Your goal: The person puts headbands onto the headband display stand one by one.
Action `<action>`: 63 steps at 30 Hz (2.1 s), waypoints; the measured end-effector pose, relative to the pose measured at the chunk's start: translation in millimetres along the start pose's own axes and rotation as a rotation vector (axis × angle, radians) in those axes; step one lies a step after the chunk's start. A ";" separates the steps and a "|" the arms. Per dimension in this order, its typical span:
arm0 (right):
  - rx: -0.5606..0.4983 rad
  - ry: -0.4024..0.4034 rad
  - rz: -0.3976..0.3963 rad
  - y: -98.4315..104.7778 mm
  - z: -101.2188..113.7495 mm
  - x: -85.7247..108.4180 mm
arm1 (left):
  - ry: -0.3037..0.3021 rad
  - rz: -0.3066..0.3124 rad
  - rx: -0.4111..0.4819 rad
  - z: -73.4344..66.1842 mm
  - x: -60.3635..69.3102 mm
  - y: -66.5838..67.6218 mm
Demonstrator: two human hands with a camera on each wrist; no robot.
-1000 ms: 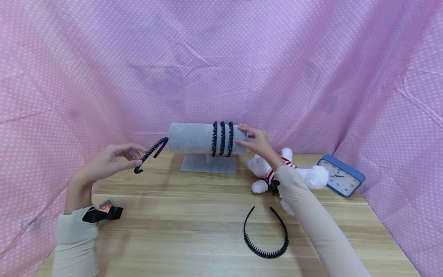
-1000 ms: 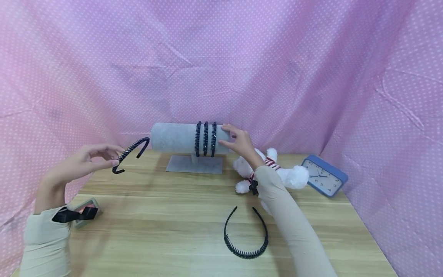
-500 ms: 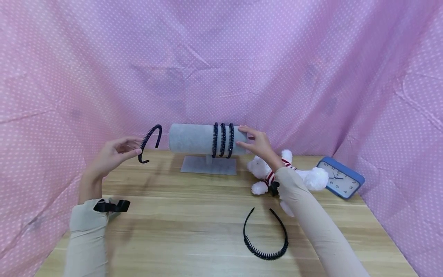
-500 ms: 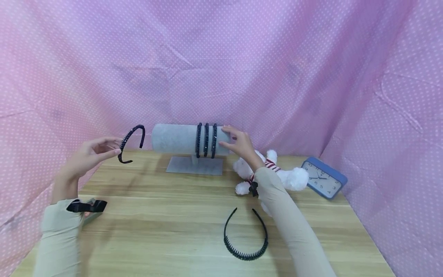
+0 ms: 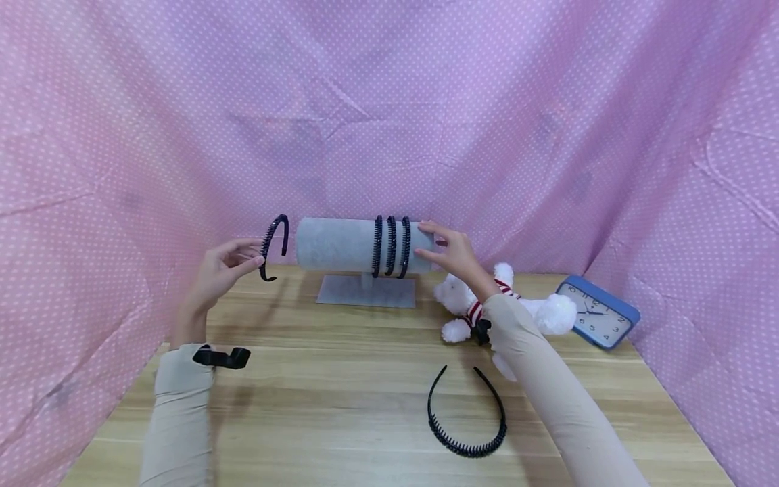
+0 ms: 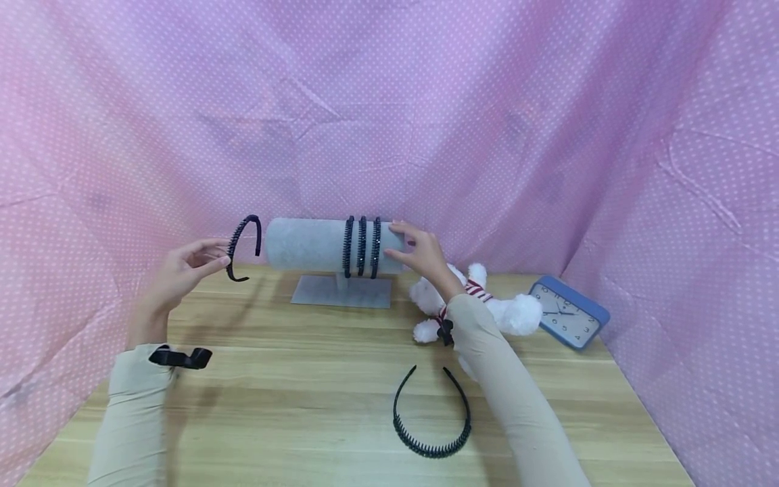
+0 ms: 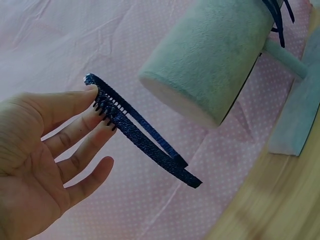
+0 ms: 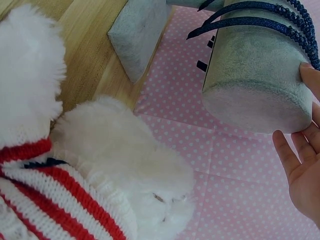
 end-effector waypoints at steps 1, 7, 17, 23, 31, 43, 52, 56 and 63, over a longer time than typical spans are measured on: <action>-0.001 -0.001 0.001 0.1 0.3 0.0 | -0.005 -0.004 0.009 -0.1 -1.0 -2.3; 0.005 0.000 0.010 0.3 1.2 -0.5 | 0.005 -0.008 0.017 1.1 -8.1 -15.2; 0.005 0.001 0.013 -0.5 0.2 -1.5 | 0.051 0.000 0.012 9.7 -17.2 -28.9; 0.003 0.000 0.013 -0.9 -0.6 -1.6 | 0.024 -0.009 0.011 7.7 -18.2 -37.0; 0.007 -0.015 0.019 -0.2 -1.0 0.0 | 0.019 -0.020 0.018 -2.6 -21.0 -49.5; -0.003 0.001 0.001 -0.6 -3.6 0.4 | 0.003 -0.035 -0.011 -11.2 -23.4 -58.5; 0.002 -0.002 -0.002 -0.2 -1.7 0.9 | 0.008 -0.044 -0.059 -27.3 -19.5 -60.1; 0.006 -0.001 0.000 -0.8 -2.4 0.5 | 0.013 -0.024 -0.081 -38.7 -15.4 -58.8; 0.007 -0.009 0.003 -0.7 -2.8 0.0 | 0.026 -0.014 -0.130 -48.1 -15.0 -59.1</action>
Point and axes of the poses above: each hand's wrist, its own x-axis away from the middle knuckle, its own y-axis out of the back of the hand, z = x × y, the point moved 4 cm from there along -x, towards the middle knuckle, and after that the axes turned 7 degrees about y, right-handed, at the moved point
